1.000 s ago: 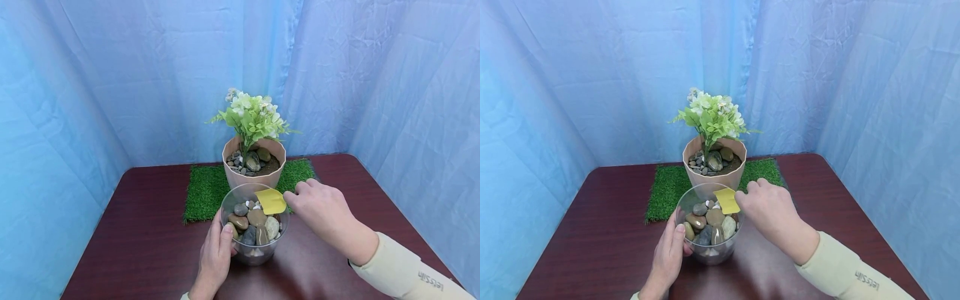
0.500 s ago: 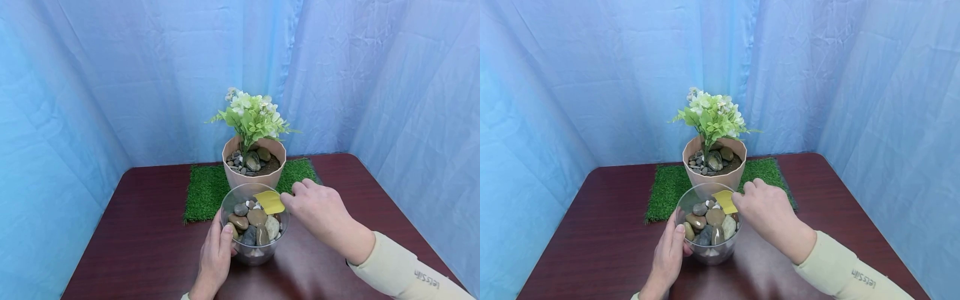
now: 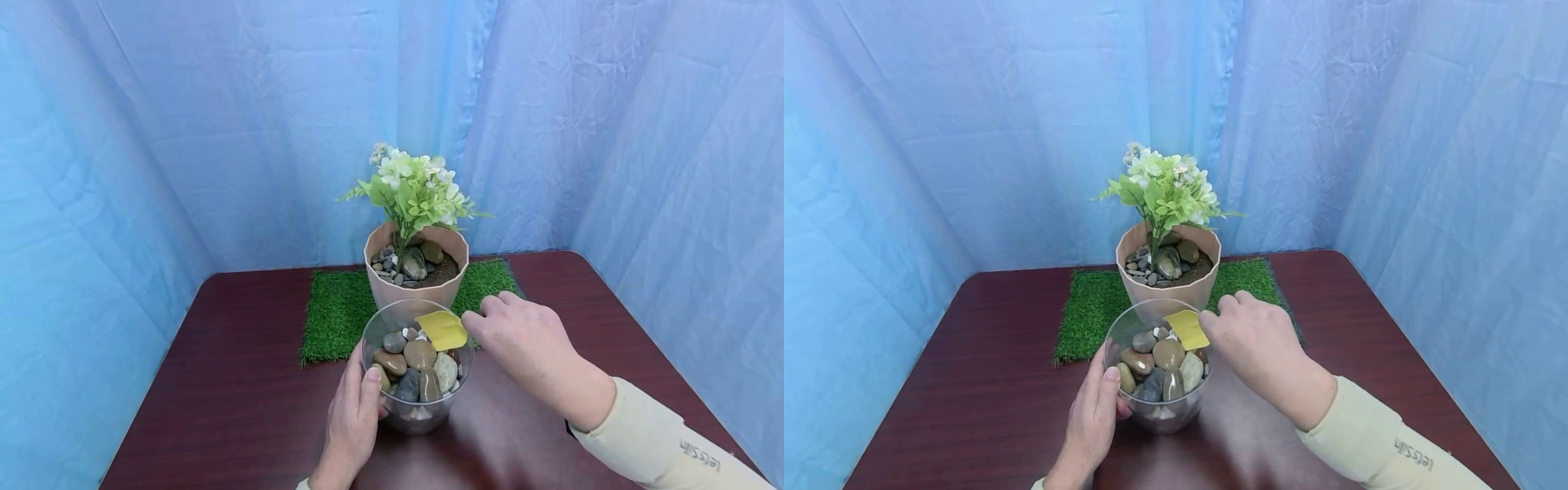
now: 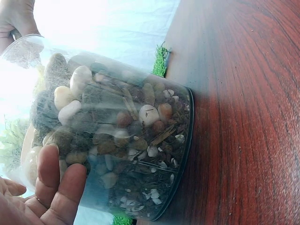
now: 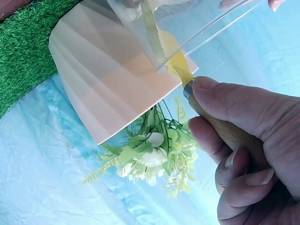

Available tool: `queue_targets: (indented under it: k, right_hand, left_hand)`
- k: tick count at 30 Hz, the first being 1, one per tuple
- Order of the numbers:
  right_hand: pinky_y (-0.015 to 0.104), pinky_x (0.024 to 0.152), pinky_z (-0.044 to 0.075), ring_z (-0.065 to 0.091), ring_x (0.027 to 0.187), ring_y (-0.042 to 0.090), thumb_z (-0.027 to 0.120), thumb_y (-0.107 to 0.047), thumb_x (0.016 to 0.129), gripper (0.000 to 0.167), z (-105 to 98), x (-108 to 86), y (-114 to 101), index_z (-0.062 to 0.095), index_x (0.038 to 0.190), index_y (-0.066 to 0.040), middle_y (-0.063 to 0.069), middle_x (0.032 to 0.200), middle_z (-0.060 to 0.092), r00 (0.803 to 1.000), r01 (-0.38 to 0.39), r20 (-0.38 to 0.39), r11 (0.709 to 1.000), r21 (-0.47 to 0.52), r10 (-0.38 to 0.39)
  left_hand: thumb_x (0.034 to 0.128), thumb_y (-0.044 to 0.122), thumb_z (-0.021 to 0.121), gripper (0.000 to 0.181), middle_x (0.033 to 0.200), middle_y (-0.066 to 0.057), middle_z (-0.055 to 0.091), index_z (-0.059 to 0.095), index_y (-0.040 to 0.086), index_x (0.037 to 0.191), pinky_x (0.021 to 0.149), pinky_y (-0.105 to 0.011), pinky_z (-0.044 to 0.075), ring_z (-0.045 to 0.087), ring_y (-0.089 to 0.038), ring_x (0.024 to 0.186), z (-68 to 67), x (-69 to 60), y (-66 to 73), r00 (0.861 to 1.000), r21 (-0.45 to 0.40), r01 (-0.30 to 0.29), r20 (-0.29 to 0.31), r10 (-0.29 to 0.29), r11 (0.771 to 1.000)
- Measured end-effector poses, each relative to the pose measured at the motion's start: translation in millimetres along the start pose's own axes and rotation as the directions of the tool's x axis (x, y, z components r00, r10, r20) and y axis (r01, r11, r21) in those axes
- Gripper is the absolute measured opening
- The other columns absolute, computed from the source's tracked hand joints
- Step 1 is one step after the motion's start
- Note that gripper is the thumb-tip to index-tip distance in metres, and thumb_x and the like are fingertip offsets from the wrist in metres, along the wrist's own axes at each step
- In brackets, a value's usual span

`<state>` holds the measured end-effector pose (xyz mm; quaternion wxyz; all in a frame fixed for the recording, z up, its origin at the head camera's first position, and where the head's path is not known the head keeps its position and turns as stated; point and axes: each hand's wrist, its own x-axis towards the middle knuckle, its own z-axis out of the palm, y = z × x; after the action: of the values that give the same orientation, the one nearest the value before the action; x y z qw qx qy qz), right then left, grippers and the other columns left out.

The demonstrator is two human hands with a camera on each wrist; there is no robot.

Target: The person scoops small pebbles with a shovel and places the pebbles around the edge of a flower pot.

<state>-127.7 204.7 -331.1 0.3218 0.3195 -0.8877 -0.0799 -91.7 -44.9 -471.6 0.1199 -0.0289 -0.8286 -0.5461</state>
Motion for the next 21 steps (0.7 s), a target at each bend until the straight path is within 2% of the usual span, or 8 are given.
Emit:
queue_targets:
  k: [6, 14, 21]
  right_hand:
    - [0.026, 0.039, 0.021, 0.037, 0.055, 0.018, 0.059, 0.019, 0.075, 0.041, -1.0, -0.7, 0.7, 0.044, 0.065, -0.018, -0.002, 0.062, 0.034, 1.000, -0.005, -0.027, 1.000, 0.005, 0.006]
    - [0.027, 0.040, 0.024, 0.036, 0.057, 0.016, 0.066, 0.019, 0.074, 0.041, -7.2, -0.3, 3.9, 0.050, 0.068, -0.019, -0.004, 0.063, 0.036, 0.997, -0.054, 0.063, 0.998, 0.023, 0.053]
    - [0.026, 0.041, 0.022, 0.034, 0.055, 0.015, 0.059, 0.018, 0.073, 0.040, -5.4, -1.2, 7.5, 0.048, 0.065, -0.019, -0.005, 0.061, 0.034, 0.999, -0.051, 0.001, 0.997, 0.064, 0.051]
  left_hand:
    - [0.1123, 0.034, 0.046, 0.054, 0.135, -0.004, 0.062, 0.032, 0.031, 0.165, 0.070, -0.027, 0.051, 0.060, -0.002, 0.062, 0.5, -0.5, 0.1, 1.000, -0.006, 0.003, 0.001, -0.003, 1.000]
    - [0.1120, 0.033, 0.047, 0.054, 0.133, -0.004, 0.063, 0.033, 0.032, 0.164, 0.070, -0.026, 0.051, 0.060, -0.002, 0.061, 0.8, -0.3, 0.7, 1.000, -0.007, 0.011, -0.002, -0.011, 1.000]
    - [0.1123, 0.034, 0.046, 0.054, 0.132, -0.004, 0.063, 0.033, 0.032, 0.164, 0.070, -0.027, 0.052, 0.060, -0.003, 0.062, 0.6, 0.1, -0.2, 1.000, -0.008, 0.017, 0.001, -0.017, 1.000]
